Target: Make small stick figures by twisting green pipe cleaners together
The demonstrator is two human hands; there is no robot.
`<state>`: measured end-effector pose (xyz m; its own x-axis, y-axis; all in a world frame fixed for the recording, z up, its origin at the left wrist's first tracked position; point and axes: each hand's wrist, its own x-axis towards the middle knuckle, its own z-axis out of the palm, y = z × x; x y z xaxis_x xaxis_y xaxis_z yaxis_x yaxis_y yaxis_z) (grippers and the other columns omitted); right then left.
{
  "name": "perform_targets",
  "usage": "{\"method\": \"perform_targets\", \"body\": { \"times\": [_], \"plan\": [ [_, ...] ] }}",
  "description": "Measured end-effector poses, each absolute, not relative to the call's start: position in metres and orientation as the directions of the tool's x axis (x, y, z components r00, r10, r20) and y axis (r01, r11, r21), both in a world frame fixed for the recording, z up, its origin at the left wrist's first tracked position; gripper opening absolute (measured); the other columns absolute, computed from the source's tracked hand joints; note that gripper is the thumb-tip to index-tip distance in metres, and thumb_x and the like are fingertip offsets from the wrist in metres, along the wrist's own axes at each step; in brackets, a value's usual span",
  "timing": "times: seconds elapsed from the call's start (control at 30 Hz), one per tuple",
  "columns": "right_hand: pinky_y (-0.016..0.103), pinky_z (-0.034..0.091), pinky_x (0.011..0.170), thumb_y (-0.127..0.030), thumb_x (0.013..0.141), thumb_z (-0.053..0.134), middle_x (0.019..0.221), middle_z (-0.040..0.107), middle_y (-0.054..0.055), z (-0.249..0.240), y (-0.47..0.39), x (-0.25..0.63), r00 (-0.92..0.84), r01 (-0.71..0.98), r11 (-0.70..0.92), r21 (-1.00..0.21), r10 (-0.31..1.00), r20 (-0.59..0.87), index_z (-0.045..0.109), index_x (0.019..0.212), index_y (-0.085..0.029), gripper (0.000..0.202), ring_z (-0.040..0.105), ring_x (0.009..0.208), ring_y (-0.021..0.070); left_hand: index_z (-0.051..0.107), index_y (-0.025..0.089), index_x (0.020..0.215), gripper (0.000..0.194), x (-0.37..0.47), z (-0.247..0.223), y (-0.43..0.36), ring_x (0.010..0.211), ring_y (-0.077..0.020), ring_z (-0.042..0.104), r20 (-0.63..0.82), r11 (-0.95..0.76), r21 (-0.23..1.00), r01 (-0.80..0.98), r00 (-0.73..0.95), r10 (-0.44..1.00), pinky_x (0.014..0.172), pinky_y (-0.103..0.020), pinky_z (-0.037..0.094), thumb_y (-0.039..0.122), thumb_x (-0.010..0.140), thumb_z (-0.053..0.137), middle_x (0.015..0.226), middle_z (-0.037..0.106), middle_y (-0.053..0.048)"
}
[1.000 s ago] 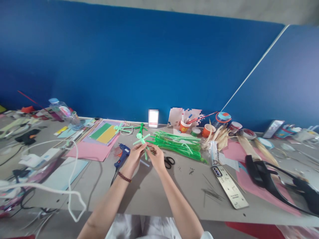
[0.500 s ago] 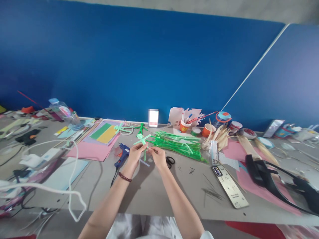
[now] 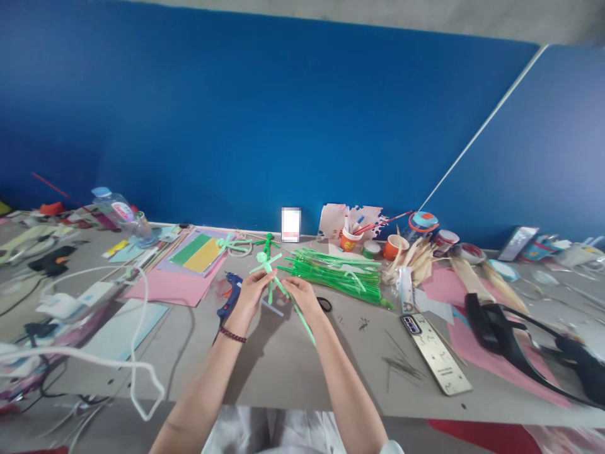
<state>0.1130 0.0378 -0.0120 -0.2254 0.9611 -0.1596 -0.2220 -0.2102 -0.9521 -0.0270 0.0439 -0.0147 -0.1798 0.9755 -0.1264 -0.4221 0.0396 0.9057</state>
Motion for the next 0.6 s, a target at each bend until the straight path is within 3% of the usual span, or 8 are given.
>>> {"method": "perform_targets", "body": {
  "times": [0.2,0.37,0.6],
  "plan": [
    [0.023,0.038,0.050,-0.038,0.058,0.076,0.052,0.059,-0.002,-0.0137,0.0375,0.1136,-0.288,-0.151,-0.195,-0.969,0.947,-0.146,0.065,0.060,-0.015,0.026,0.048,0.047,0.0088,0.068,0.014,0.062,0.023,-0.0238,-0.0149,0.0429,0.048,-0.0072,0.043,-0.073,0.007,0.922,-0.386,-0.156,0.985,0.046,-0.020,0.034,0.032,0.055,0.080,0.054,0.055,0.001],
    [0.022,0.037,0.048,-0.040,0.057,0.075,0.053,0.059,-0.002,-0.0151,0.0379,0.1128,-0.310,-0.171,-0.258,-0.951,0.930,-0.197,0.066,0.063,-0.015,0.027,0.047,0.045,0.0090,0.070,0.013,0.065,0.022,-0.0201,-0.0130,0.0411,0.047,-0.0061,0.042,-0.065,-0.012,0.909,-0.416,-0.171,0.983,0.046,-0.019,0.034,0.029,0.054,0.080,0.054,0.055,0.001],
    [0.021,0.038,0.047,-0.037,0.056,0.075,0.052,0.058,-0.003,-0.0171,0.0399,0.1133,-0.270,-0.140,-0.207,-0.968,0.949,-0.164,0.067,0.062,-0.016,0.024,0.047,0.045,0.0079,0.068,0.013,0.064,0.025,-0.0202,-0.0114,0.0399,0.051,-0.0063,0.046,-0.114,0.029,0.897,-0.440,-0.167,0.979,0.048,-0.018,0.038,0.032,0.054,0.081,0.060,0.056,0.000]
  ]
}}
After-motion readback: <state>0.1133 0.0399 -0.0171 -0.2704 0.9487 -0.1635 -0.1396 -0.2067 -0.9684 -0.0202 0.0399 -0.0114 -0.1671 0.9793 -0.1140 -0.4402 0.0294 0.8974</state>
